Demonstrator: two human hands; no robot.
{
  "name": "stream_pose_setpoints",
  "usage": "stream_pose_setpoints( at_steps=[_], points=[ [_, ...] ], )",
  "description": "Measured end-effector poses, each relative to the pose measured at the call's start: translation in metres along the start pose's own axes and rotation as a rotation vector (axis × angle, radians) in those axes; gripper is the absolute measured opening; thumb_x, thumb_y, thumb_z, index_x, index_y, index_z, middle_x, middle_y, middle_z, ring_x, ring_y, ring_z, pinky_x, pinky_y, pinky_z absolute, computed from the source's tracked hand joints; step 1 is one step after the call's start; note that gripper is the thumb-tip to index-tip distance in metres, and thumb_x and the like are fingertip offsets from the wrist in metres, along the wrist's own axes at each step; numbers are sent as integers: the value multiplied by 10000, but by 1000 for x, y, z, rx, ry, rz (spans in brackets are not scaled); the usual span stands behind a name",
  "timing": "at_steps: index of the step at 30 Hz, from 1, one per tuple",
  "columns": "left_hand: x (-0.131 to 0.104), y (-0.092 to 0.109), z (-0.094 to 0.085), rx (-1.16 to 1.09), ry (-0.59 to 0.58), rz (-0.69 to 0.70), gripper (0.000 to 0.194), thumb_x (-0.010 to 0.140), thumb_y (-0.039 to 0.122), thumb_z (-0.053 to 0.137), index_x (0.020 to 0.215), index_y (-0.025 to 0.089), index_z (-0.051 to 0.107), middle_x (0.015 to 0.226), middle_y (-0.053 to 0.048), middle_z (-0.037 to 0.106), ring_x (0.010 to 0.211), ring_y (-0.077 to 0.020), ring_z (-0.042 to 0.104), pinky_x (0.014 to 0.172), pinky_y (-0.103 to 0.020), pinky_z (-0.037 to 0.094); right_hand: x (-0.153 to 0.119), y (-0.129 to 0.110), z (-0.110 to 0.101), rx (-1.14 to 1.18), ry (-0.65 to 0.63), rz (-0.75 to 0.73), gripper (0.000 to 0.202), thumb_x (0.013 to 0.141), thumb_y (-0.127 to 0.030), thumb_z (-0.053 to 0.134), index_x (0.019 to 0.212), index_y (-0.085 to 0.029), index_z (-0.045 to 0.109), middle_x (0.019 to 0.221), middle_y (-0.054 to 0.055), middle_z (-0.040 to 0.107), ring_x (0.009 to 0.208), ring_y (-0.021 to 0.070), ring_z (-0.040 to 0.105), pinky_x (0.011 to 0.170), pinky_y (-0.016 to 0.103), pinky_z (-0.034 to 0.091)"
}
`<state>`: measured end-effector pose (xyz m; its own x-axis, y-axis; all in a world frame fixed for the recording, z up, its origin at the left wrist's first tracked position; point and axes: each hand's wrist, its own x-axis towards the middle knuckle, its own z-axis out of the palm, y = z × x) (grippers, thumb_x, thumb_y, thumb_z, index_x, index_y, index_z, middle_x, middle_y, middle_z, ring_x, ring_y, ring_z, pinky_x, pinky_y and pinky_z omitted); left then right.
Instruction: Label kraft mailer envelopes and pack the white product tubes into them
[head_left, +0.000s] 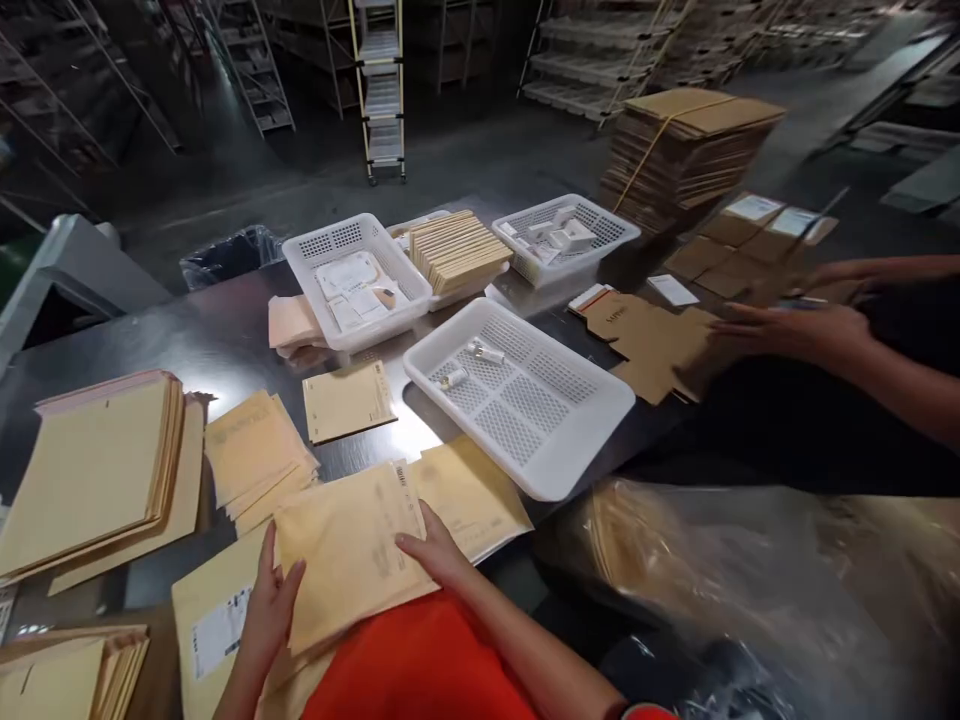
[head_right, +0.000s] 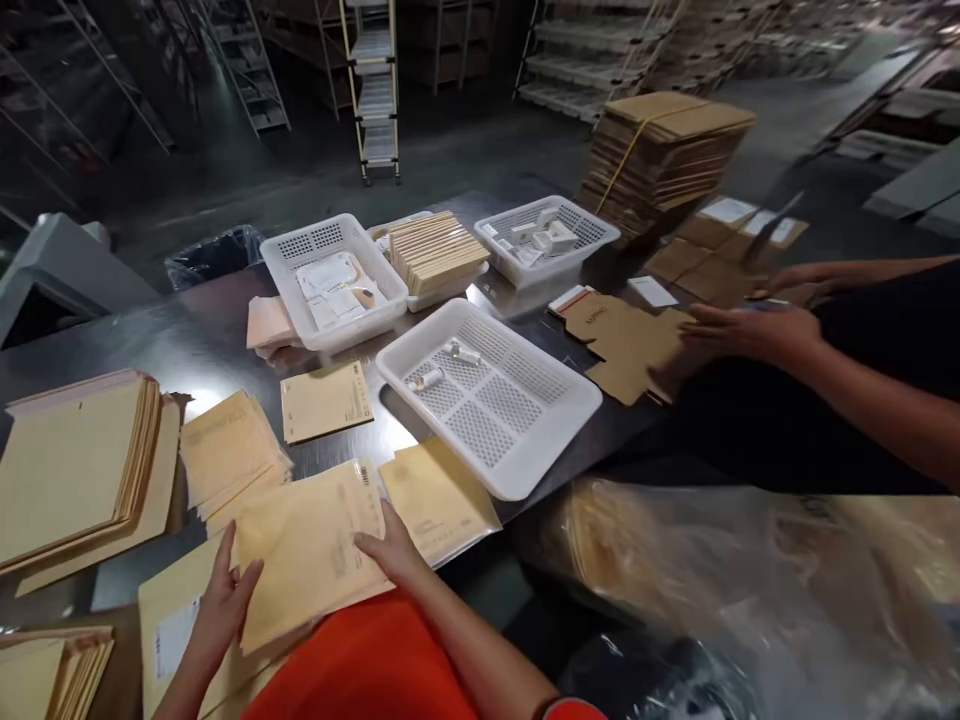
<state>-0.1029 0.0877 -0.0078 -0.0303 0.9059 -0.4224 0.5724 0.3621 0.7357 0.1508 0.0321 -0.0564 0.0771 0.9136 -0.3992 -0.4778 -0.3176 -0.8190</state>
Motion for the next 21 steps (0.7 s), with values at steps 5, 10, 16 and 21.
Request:
stream_pose_setpoints(
  at_steps=[5,10,16,21],
  points=[
    [-13,-8,-10,58,75,-153,729,753,547,608,1351,152,473,644,-18,647,663,-276,664,634,-365,523,-23,12,5,77,-154,1,642,601,-460,816,1153,-250,564,1130,61,672,1058,296,626,935,477,477],
    [-18,-6,-8,-387,-38,-350,390,709,439,676,998,183,621,854,-103,731,822,-293,696,739,-406,560,-40,10,13,125,-205,52,687,553,-395,845,1163,-247,565,1117,59,680,1055,294,634,945,472,473],
    [-23,-11,-1,-187,-38,-104,384,763,519,608,950,184,628,993,-143,727,922,-312,680,773,-414,557,-49,5,22,163,-120,78,660,601,-431,818,1172,-235,552,1126,92,691,1038,291,657,909,463,512],
    [-10,-22,8,266,-118,167,481,941,464,220,954,175,604,1000,-137,698,974,-278,652,853,-403,508,-45,8,-4,117,67,66,623,587,-369,822,1128,-220,550,1076,103,708,970,303,683,896,484,525]
  ],
)
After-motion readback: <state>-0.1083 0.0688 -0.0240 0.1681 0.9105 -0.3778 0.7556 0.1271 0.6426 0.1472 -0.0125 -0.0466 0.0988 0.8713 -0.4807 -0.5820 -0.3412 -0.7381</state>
